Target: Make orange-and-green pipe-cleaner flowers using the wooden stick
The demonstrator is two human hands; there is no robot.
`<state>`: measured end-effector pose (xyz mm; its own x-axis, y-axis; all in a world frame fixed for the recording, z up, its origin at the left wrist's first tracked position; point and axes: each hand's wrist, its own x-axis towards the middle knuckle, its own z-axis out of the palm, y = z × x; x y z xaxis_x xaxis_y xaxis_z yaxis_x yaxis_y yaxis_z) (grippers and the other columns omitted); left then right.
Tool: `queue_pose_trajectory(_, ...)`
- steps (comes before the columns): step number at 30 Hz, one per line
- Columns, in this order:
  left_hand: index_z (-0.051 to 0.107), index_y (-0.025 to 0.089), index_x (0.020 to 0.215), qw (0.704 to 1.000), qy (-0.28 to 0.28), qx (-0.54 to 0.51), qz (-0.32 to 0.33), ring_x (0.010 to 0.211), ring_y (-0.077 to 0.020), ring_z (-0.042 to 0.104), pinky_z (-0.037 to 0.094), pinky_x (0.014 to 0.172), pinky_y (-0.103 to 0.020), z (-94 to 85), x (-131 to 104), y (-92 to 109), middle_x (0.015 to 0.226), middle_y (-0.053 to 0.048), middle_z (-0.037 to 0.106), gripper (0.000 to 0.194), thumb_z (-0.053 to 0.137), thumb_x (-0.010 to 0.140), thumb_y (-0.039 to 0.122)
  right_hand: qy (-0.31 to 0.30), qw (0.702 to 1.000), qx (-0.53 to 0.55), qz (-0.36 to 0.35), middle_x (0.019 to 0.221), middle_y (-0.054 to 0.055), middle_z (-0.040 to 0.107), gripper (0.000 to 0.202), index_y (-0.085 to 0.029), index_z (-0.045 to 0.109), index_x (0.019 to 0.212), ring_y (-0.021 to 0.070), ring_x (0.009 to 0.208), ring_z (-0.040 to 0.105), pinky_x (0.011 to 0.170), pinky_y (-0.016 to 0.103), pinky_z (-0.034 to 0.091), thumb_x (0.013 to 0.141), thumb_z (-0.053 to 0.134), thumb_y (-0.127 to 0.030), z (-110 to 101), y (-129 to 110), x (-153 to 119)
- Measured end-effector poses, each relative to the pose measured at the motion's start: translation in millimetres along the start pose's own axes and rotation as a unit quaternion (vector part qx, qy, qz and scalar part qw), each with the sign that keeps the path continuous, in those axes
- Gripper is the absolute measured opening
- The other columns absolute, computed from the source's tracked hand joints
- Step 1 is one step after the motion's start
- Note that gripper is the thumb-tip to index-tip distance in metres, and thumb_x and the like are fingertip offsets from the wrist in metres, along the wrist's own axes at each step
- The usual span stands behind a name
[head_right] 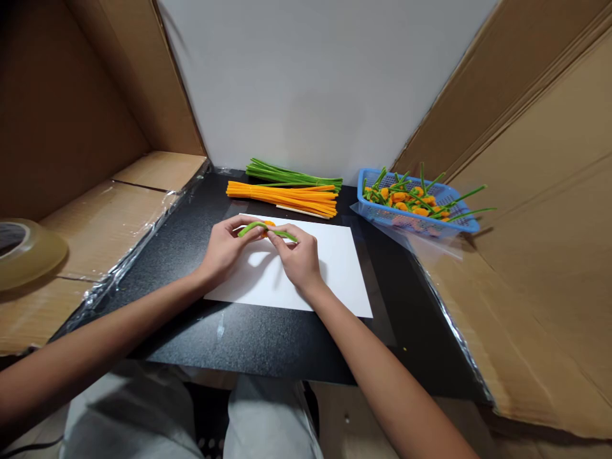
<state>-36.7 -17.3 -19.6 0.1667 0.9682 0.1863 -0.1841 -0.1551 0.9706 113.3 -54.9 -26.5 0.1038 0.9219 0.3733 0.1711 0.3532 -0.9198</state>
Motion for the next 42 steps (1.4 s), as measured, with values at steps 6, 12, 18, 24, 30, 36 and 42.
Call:
queue_pose_trajectory(6,0.071,0.014,0.083,0.984,0.04,-0.149,-0.091,0.081,-0.015,0.068,0.054,0.08,-0.029,5.8,-3,0,0.084,-0.004,0.071,0.033,0.089,0.057,0.024,0.024,0.999,0.035,0.02,0.098,0.006,0.069,0.023,-0.02,0.074,0.088,0.0188,0.089,0.066,0.067,0.028,0.055,0.084,0.071,-0.042,0,-5,4)
queue_pose_trajectory(12,0.067,0.013,0.082,0.976,0.059,-0.174,-0.114,0.079,-0.0156,0.068,0.054,0.076,-0.03,10.8,-6,4,0.084,-0.004,0.07,0.036,0.09,0.054,0.022,0.035,0.997,0.04,0.057,0.095,0.009,0.071,0.027,-0.017,0.075,0.081,0.021,0.089,0.065,0.066,0.029,0.055,0.079,0.074,-0.044,-1,0,5)
queue_pose_trajectory(18,0.069,0.014,0.081,0.99,0.056,-0.109,-0.065,0.081,-0.0147,0.068,0.053,0.08,-0.03,7.1,-4,-7,0.085,-0.004,0.072,0.03,0.087,0.062,0.027,0.048,0.99,0.094,0.097,0.087,0.008,0.075,0.033,-0.017,0.077,0.08,0.0215,0.083,0.068,0.072,0.034,0.057,0.072,0.08,-0.048,2,-1,4)
queue_pose_trajectory(24,0.075,0.014,0.081,0.999,0.035,0.007,0.003,0.082,-0.0182,0.069,0.054,0.084,-0.033,6.2,-8,-4,0.086,-0.007,0.075,0.024,0.081,0.072,0.035,0.037,0.99,0.112,0.082,0.09,0.007,0.074,0.035,-0.019,0.075,0.082,0.0204,0.081,0.068,0.076,0.037,0.059,0.069,0.082,-0.05,2,-3,4)
queue_pose_trajectory(30,0.075,0.015,0.086,0.999,0.006,0.017,0.043,0.094,-0.0218,0.071,0.055,0.091,-0.037,8.2,-12,6,0.096,-0.009,0.077,0.022,0.08,0.074,0.034,0.025,0.995,0.089,0.043,0.097,0.005,0.072,0.035,-0.024,0.075,0.101,0.0207,0.092,0.065,0.076,0.034,0.058,0.072,0.081,-0.043,-3,-6,5)
queue_pose_trajectory(36,0.074,0.017,0.097,0.998,-0.033,-0.001,0.061,0.105,-0.0219,0.069,0.055,0.094,-0.036,6.1,-9,5,0.11,-0.009,0.075,0.029,0.08,0.074,0.032,-0.004,0.997,0.071,0.027,0.111,0.006,0.066,0.037,-0.027,0.075,0.109,0.0214,0.098,0.062,0.077,0.034,0.058,0.076,0.078,-0.045,-4,-9,5)
queue_pose_trajectory(42,0.076,0.016,0.096,0.999,-0.032,-0.017,0.034,0.102,-0.0219,0.07,0.052,0.098,-0.037,1.3,-3,6,0.109,-0.011,0.075,0.027,0.078,0.076,0.033,-0.081,0.992,0.093,0.025,0.118,0.006,0.06,0.039,-0.031,0.072,0.116,0.0229,0.11,0.059,0.086,0.034,0.056,0.08,0.074,-0.047,-10,-5,6)
